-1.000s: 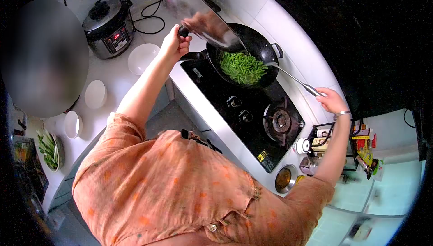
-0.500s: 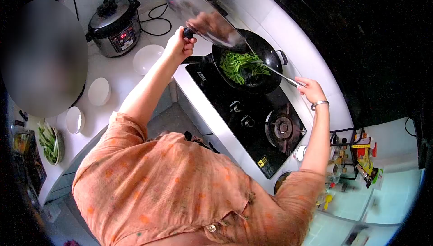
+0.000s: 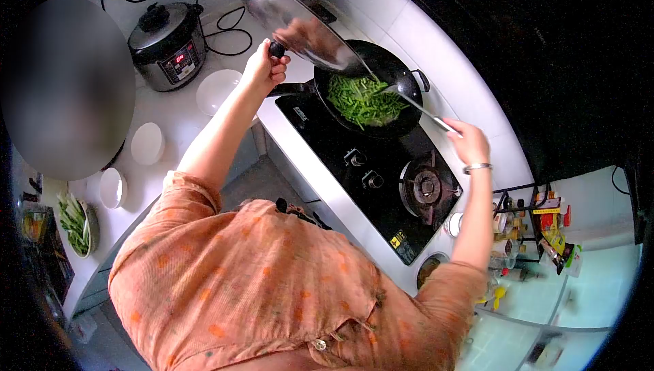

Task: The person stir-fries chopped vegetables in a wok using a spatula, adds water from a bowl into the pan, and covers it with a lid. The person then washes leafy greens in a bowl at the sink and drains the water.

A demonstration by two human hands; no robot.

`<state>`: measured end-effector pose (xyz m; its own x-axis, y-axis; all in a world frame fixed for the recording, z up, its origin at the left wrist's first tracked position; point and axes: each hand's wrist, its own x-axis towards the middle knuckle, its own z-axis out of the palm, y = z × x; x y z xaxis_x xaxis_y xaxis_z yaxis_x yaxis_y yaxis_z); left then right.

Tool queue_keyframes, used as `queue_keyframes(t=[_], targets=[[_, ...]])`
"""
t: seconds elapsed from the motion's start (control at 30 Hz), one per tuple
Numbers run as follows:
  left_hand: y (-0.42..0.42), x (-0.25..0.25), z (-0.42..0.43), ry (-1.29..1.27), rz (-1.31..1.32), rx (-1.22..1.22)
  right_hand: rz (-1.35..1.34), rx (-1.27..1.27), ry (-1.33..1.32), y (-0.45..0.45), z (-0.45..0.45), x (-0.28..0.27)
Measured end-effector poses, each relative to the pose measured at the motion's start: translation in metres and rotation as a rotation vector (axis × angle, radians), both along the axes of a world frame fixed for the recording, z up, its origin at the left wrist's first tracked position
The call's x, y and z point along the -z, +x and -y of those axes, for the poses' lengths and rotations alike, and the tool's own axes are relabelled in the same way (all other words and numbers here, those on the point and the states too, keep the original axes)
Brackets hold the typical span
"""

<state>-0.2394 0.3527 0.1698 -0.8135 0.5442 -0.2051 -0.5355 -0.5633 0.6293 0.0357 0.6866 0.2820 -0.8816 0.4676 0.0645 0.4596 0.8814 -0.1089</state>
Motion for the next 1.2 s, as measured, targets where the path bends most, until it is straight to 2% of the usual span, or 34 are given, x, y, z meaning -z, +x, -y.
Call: queue_keyframes(t=[0.07, 0.13, 0.17, 0.23, 0.3, 0.43, 0.5, 0.57, 0.67, 0.7, 0.77, 0.83, 1.0, 1.1, 1.2], targets=[[0.0, 0.001, 0.0, 0.004, 0.014, -0.003, -0.022, -0.015, 0.056, 0.011, -0.013, -0.025], [0.0, 0.001, -0.001, -0.006, 0.026, -0.011, 0.004, -0.081, 0.275, 0.014, -0.016, -0.05], [0.0, 0.002, -0.002, -0.005, 0.025, -0.013, 0.003, -0.083, 0.276, 0.012, -0.017, -0.057], [0.0, 0.006, -0.002, 0.024, 0.036, 0.005, 0.119, -0.095, 0.425, -0.001, -0.021, -0.066], [0.002, 0.007, -0.002, 0.023, 0.037, -0.017, 0.131, -0.118, 0.433, -0.017, -0.033, -0.053], [0.003, 0.01, -0.001, 0.015, 0.049, -0.032, 0.202, -0.164, 0.368, -0.041, -0.023, -0.027], [0.005, 0.009, 0.002, 0.031, 0.056, -0.026, 0.098, -0.108, 0.228, -0.05, -0.038, -0.007], [0.003, 0.009, 0.004, 0.047, 0.061, -0.017, 0.103, -0.079, 0.208, -0.05, -0.031, -0.017], [0.002, 0.006, 0.004, 0.028, 0.048, -0.005, 0.003, -0.172, -0.048, -0.044, -0.058, -0.016], [0.003, 0.004, 0.003, 0.013, 0.039, -0.033, 0.002, -0.171, -0.048, -0.044, -0.061, -0.008], [0.005, 0.004, 0.002, -0.007, 0.031, -0.055, -0.045, -0.092, -0.277, -0.041, -0.064, 0.017], [-0.001, 0.012, 0.001, 0.068, 0.02, -0.013, -0.016, -0.031, -0.361, -0.033, -0.048, 0.035], [-0.002, 0.008, 0.001, 0.019, 0.043, -0.008, 0.059, -0.003, -0.181, 0.006, -0.029, 0.014], [-0.003, 0.007, 0.0, 0.002, 0.021, -0.017, 0.046, -0.002, -0.286, 0.032, -0.032, -0.018], [-0.003, 0.006, -0.002, -0.035, -0.002, -0.037, 0.082, -0.007, -0.204, 0.041, -0.02, -0.026]])
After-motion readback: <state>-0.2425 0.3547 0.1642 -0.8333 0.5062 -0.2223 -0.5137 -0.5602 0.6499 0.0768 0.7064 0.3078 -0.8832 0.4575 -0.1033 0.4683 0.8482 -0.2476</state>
